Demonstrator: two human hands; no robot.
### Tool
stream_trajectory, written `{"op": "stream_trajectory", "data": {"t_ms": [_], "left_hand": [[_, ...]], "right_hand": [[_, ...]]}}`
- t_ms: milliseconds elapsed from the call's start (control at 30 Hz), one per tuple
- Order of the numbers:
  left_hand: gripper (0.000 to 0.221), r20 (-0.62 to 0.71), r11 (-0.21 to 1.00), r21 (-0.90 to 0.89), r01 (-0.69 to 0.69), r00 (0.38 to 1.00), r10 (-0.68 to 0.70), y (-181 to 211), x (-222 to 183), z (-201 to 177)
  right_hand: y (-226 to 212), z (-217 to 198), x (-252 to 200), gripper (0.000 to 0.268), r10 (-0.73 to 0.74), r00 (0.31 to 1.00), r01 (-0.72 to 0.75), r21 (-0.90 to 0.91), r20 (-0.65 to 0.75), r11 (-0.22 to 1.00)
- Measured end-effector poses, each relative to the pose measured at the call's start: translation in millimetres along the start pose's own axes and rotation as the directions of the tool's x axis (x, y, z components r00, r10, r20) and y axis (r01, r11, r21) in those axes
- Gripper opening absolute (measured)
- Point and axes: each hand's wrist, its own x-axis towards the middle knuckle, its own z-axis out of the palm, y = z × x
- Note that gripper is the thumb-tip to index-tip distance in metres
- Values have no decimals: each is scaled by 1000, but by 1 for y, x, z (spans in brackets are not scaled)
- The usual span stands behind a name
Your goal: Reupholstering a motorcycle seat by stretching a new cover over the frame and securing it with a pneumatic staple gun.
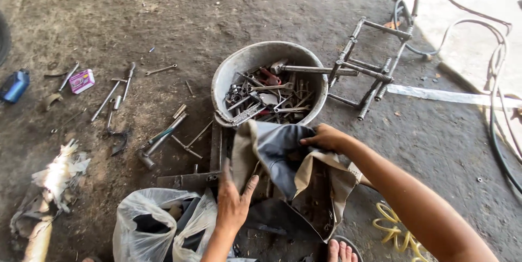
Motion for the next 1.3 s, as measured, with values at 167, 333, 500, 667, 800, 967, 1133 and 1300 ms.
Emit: {"op": "stream_trajectory", "data": {"t_ms": [167, 333, 500, 667, 800, 967, 1133, 1300], "left_hand": [[120, -67, 798, 375, -472, 845, 531, 97, 22, -36], [157, 476, 863, 349, -366, 862, 173, 128, 57, -63], [118, 483, 722, 475, -503, 835, 264, 69, 88, -28], [101, 544, 944, 233, -232, 836, 71, 85, 77, -62], [78, 560, 968, 193, -158, 828, 24, 84, 73, -48], [81, 537, 848, 417, -328, 841, 61, 101, 70, -39], [88, 634, 903, 180, -390, 748, 197, 117, 61, -49], [83, 568, 933, 308, -188, 823, -22, 97, 64, -78]], "right_hand": [[-65, 30, -54, 37, -287, 956, 235, -413, -67, 880], [-105, 83, -78, 30, -498, 866, 297, -750, -50, 592], [-96, 99, -77, 30, -553, 833, 365, -732, -19, 575], [-116, 68, -143, 36, -482, 876, 360, -666, 0, 653], [-98, 66, -132, 47, -440, 898, 368, -597, 28, 713], [-95, 51, -142, 61, -412, 899, 420, -558, 149, 715], [-88, 44, -153, 70, -489, 857, 486, -569, 163, 663], [-17, 1, -145, 128, -487, 773, 532, 3, 406, 847]]}}
